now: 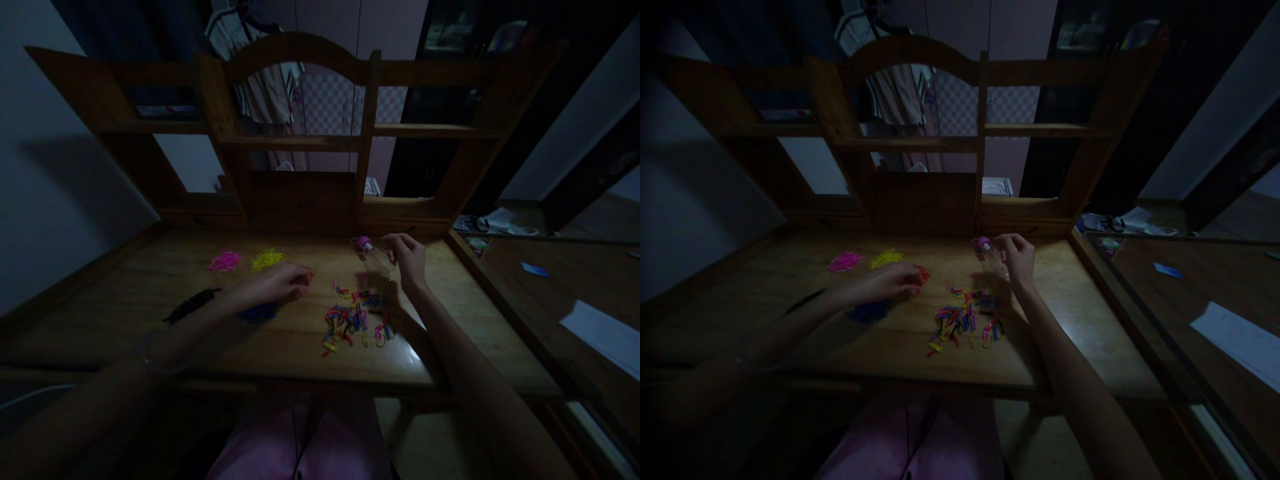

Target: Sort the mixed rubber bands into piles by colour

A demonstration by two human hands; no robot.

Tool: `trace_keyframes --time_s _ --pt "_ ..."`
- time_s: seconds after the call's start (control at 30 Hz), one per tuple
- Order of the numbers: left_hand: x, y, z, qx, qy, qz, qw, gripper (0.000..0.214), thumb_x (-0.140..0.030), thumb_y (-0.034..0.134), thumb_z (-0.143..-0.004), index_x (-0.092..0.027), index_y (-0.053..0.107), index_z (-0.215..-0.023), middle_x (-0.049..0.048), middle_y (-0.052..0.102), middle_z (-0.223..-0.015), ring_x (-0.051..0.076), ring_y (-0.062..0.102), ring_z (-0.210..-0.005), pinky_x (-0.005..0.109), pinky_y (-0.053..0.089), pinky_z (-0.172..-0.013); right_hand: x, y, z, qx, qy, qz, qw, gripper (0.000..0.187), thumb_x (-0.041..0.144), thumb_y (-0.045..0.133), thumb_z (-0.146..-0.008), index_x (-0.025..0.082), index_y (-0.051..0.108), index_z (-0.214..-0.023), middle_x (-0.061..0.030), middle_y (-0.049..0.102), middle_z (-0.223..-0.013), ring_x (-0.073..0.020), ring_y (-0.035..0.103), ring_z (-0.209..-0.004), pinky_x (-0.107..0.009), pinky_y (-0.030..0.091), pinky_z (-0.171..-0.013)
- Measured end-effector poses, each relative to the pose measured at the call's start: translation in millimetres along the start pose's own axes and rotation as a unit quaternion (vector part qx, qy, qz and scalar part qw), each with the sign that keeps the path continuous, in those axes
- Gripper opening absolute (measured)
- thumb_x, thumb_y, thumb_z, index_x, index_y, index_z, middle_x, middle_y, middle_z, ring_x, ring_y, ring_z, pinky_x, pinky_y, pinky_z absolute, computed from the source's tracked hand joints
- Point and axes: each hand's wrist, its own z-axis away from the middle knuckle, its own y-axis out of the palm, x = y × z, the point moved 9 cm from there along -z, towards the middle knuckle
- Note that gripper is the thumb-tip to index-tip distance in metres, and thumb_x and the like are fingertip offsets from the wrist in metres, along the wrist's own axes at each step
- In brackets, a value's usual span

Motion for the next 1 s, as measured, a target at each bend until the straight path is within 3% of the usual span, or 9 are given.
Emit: trace_keyframes --time_s 0.2,0.4,0.5,0.57,0.67,0.8,0.9,1.0 --pt "-4.1 9.4 2.0 -0.042 -0.012 -0.042 0.998 0.008 -0.019 0.054 -0.087 -0.016 0.06 -0.083 0.0061 0.063 -0.088 0.02 0.056 -0.084 0.029 0.041 -0.076 -0.2 -1.3 -0.4 0.001 -0.007 -0.004 1.0 0.02 0.032 0.058 -0.077 0.015 0.069 -0.073 0.0032 0.053 -0.059 -0.008 0.041 -0.044 -0.023 0.028 -0.042" --pt "-16.9 14.9 6.4 -0.075 0.035 -0.066 0.994 0.011 -0.02 0.048 -0.091 -0.018 0.056 -0.085 0.0063 0.058 -0.091 0.02 0.052 -0.086 0.032 0.04 -0.078 0.8 -1.9 -0.6 -0.001 -0.006 -0.004 1.0 0.02 0.031 0.058 -0.077 0.015 0.069 -0.073 0.003 0.054 -0.06 -0.0075 0.041 -0.044 -0.023 0.028 -0.042" --pt "-22.1 7.8 14.0 -0.09 0.04 -0.054 0.994 0.009 -0.02 0.046 -0.091 -0.019 0.054 -0.089 0.006 0.057 -0.095 0.02 0.052 -0.089 0.032 0.04 -0.079 -0.4 -2.3 -1.1 -0.001 -0.004 -0.003 1.0 0.021 0.033 0.059 -0.076 0.015 0.069 -0.074 0.0026 0.054 -0.061 -0.008 0.042 -0.045 -0.023 0.029 -0.042" --pt "-16.0 -7.5 19.2 -0.102 0.024 -0.045 0.993 0.011 -0.022 0.043 -0.092 -0.02 0.054 -0.091 0.0056 0.058 -0.095 0.02 0.053 -0.088 0.031 0.041 -0.078 -1.1 -2.6 -1.3 -0.002 -0.004 -0.002 1.0 0.021 0.034 0.059 -0.076 0.015 0.069 -0.075 0.0026 0.055 -0.062 -0.0081 0.042 -0.045 -0.023 0.029 -0.042" --pt "22.3 -44.2 29.5 -0.133 -0.05 -0.064 0.988 0.015 -0.029 0.046 -0.092 -0.019 0.056 -0.09 0.0049 0.061 -0.09 0.02 0.055 -0.084 0.031 0.04 -0.074 -0.8 -2.5 -0.8 -0.003 -0.005 -0.001 1.0 0.021 0.034 0.059 -0.077 0.016 0.068 -0.075 0.0027 0.054 -0.061 -0.0079 0.041 -0.045 -0.023 0.029 -0.042" --pt "109.0 -91.5 55.9 -0.185 -0.181 -0.111 0.959 0.019 -0.035 0.051 -0.089 -0.019 0.061 -0.094 0.0047 0.065 -0.094 0.021 0.056 -0.088 0.029 0.038 -0.075 0.1 -0.6 0.7 -0.001 -0.001 -0.001 1.0 0.021 0.035 0.059 -0.076 0.016 0.068 -0.075 0.0023 0.055 -0.063 -0.0081 0.042 -0.047 -0.022 0.03 -0.043" --pt "165.4 -101.4 75.4 -0.178 -0.24 -0.12 0.947 0.02 -0.034 0.052 -0.089 -0.018 0.063 -0.094 0.0035 0.067 -0.094 0.021 0.057 -0.087 0.027 0.038 -0.075 -0.2 0.4 1.4 0.0 0.004 0.002 1.0 0.022 0.036 0.058 -0.075 0.016 0.068 -0.075 0.0022 0.055 -0.063 -0.0083 0.042 -0.046 -0.022 0.031 -0.043" --pt "198.4 -96.9 89.0 -0.159 -0.276 -0.122 0.94 0.019 -0.033 0.052 -0.089 -0.018 0.065 -0.091 0.0003 0.066 -0.087 0.017 0.056 -0.082 0.025 0.036 -0.072 -1.0 -0.5 1.0 -0.003 0.003 0.002 1.0 0.023 0.036 0.058 -0.076 0.016 0.068 -0.074 0.0017 0.057 -0.063 -0.0082 0.042 -0.046 -0.022 0.03 -0.043"
